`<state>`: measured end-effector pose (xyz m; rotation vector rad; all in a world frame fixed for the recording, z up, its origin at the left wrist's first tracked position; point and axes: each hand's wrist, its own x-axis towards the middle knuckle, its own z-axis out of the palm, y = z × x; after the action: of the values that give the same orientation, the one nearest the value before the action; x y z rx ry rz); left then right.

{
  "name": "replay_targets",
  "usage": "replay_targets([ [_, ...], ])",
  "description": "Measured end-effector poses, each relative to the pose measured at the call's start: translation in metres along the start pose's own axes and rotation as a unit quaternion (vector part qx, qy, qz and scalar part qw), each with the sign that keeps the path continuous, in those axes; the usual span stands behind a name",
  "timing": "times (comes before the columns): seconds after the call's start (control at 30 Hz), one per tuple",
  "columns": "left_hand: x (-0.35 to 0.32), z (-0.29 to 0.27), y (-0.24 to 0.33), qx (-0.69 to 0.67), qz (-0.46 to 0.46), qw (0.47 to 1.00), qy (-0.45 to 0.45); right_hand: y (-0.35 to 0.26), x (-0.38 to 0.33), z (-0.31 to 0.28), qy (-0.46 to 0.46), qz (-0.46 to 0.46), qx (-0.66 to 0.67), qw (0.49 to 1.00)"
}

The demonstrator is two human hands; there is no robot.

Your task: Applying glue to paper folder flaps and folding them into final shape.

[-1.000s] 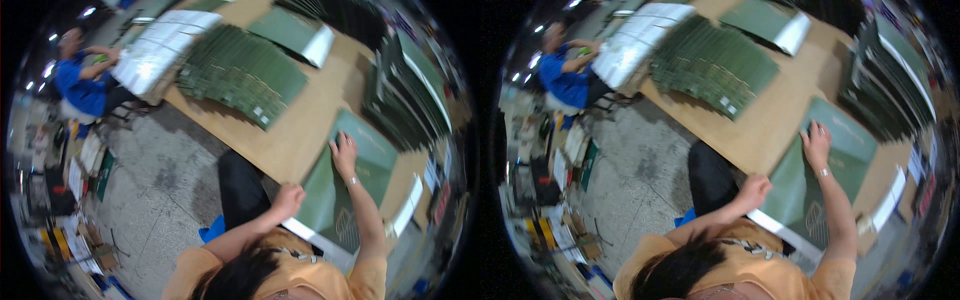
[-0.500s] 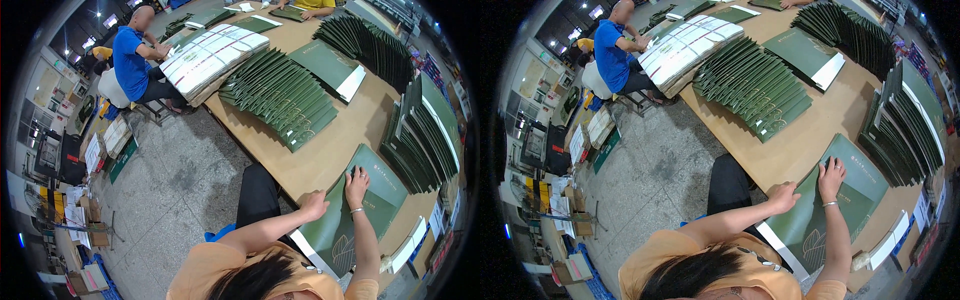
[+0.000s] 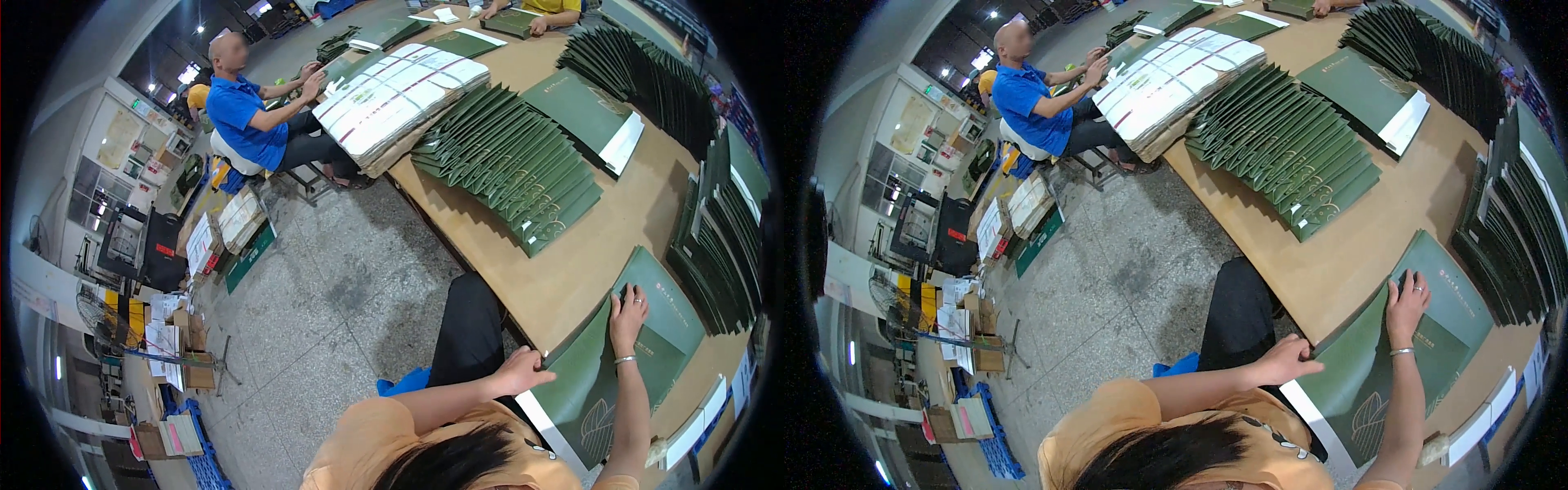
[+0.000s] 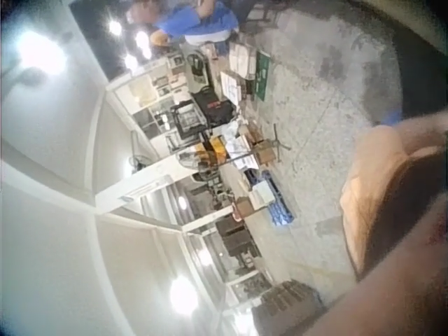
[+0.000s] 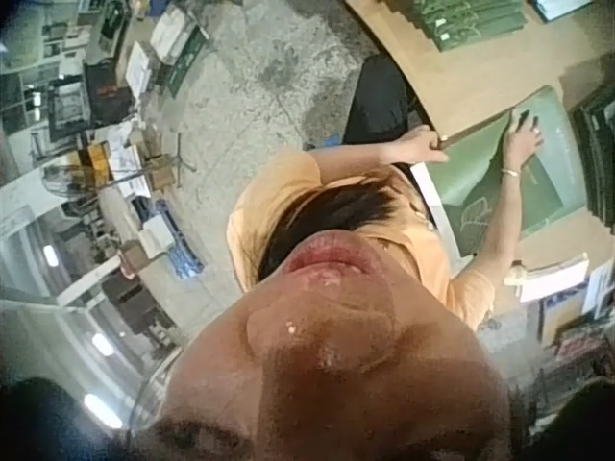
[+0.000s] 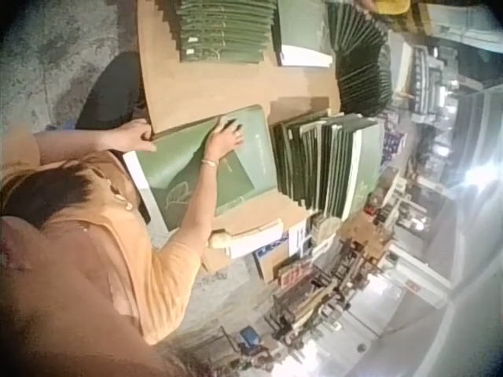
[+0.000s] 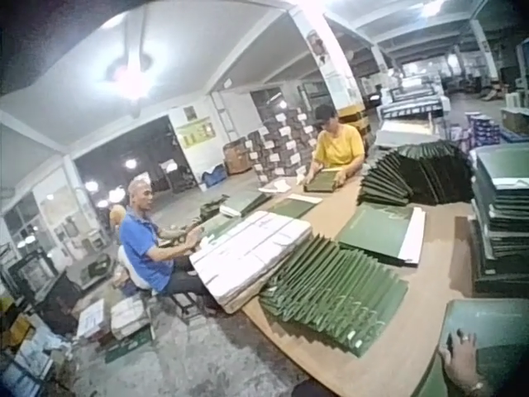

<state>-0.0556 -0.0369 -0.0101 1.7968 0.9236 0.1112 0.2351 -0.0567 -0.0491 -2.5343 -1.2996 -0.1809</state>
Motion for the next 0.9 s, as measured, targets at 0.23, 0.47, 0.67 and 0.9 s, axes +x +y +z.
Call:
replay_targets([
  [0.23,0.014,0.018,-0.052,-0.312,-0.123,0.919,-0.208,0.005,-0.002,0.0,0.011,-0.001,-0.008,1.0],
  [0.47,0.007,-0.01,-0.004,-0.312,-0.148,0.937,-0.046,-0.014,0.011,-0.002,0.052,-0.035,0.034,0.997],
  [0.67,0.024,-0.007,-0.022,-0.088,-0.092,0.989,-0.078,-0.019,0.007,-0.003,0.058,-0.014,-0.005,0.998],
  [0.9,0.05,0.0,0.081,0.109,0.27,0.954,0.072,-0.012,-0.003,-0.006,0.061,-0.001,-0.008,0.998],
])
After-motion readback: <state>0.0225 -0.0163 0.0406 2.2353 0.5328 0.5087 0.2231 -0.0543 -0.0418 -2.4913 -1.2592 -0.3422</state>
